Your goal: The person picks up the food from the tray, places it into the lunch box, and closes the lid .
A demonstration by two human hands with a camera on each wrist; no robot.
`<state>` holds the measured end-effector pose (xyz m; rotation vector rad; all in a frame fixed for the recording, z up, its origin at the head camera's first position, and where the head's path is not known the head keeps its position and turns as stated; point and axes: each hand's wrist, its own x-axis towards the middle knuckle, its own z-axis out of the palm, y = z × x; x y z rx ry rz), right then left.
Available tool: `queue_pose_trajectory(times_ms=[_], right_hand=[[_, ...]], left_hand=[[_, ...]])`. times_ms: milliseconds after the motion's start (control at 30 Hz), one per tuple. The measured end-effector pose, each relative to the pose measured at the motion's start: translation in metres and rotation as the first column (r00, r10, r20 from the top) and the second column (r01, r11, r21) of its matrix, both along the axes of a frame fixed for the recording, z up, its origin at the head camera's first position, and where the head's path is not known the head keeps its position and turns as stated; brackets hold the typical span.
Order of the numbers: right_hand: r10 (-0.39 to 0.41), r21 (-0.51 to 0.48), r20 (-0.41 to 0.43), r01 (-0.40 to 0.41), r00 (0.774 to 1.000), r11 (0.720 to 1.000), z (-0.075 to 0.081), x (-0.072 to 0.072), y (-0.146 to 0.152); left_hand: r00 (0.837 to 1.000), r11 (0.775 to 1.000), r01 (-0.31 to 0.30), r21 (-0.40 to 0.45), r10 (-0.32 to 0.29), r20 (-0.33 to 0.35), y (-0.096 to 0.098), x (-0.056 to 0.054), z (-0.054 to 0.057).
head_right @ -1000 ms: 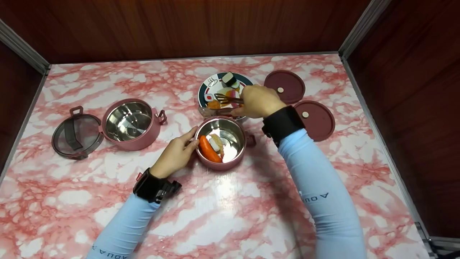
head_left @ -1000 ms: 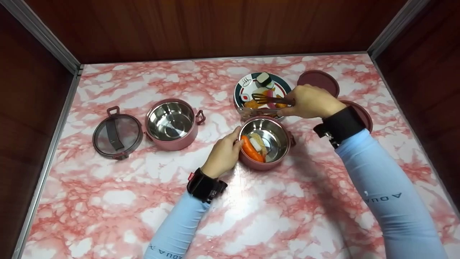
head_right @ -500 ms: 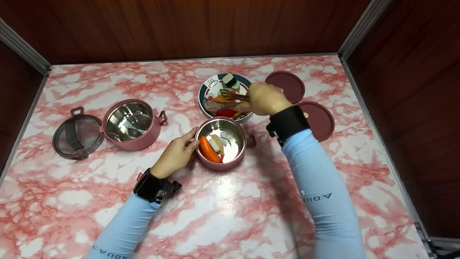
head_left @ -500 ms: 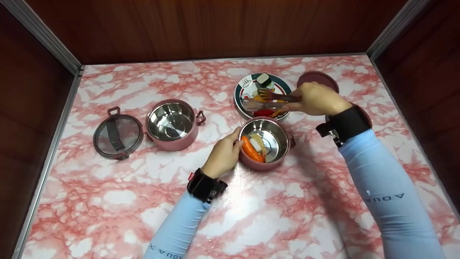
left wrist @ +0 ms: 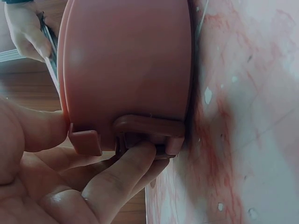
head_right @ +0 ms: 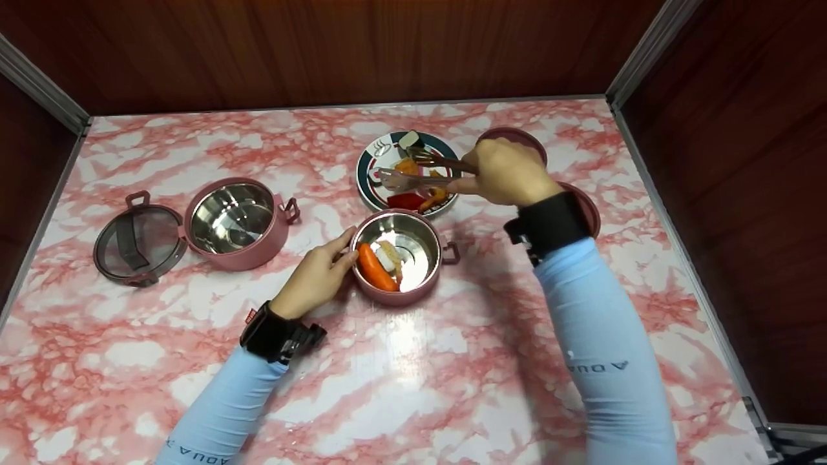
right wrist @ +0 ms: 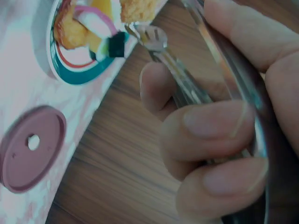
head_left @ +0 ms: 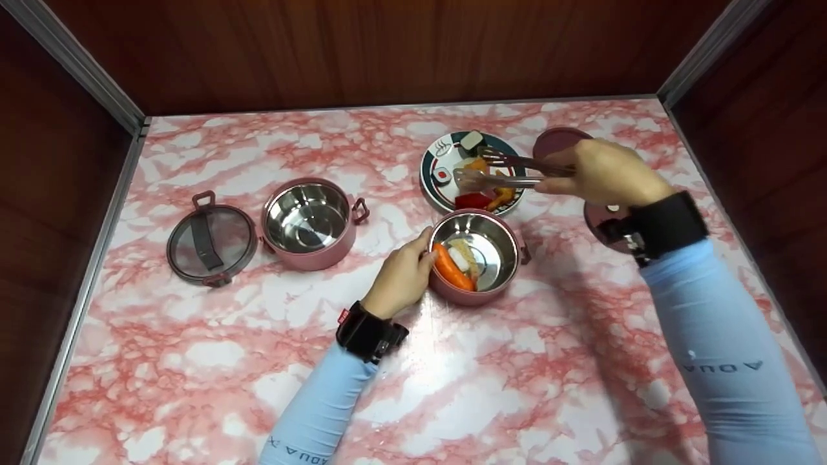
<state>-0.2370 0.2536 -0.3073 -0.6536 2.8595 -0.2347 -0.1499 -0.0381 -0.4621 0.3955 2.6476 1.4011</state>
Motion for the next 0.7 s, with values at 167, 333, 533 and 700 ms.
queue_pose_trajectory(times_ms=[167, 333, 533, 700], right_hand=[[0.062, -0.027, -0.025, -0.063, 0.998, 0.998, 0.013, 0.017, 0.012], [0.202, -0.025, -0.133, -0.207, 0.97, 0.978, 0.021, 0.032, 0.017], [0.315, 0.009, -0.153, -0.317, 0.937, 0.948, 0.029, 0.043, 0.012], [0.35, 0.107, -0.139, -0.337, 0.926, 0.935, 0.036, 0.051, 0.005]], left_hand=[[1.0, 1.0, 0.003, 0.003, -0.003, -0.013, 0.001, 0.0, -0.001], [1.0, 1.0, 0.009, 0.002, -0.009, -0.021, 0.001, -0.001, -0.002], [1.0, 1.0, 0.013, 0.001, -0.013, -0.02, 0.0, -0.001, 0.0], [1.0, 1.0, 0.016, 0.006, -0.016, -0.014, 0.001, -0.001, 0.0]])
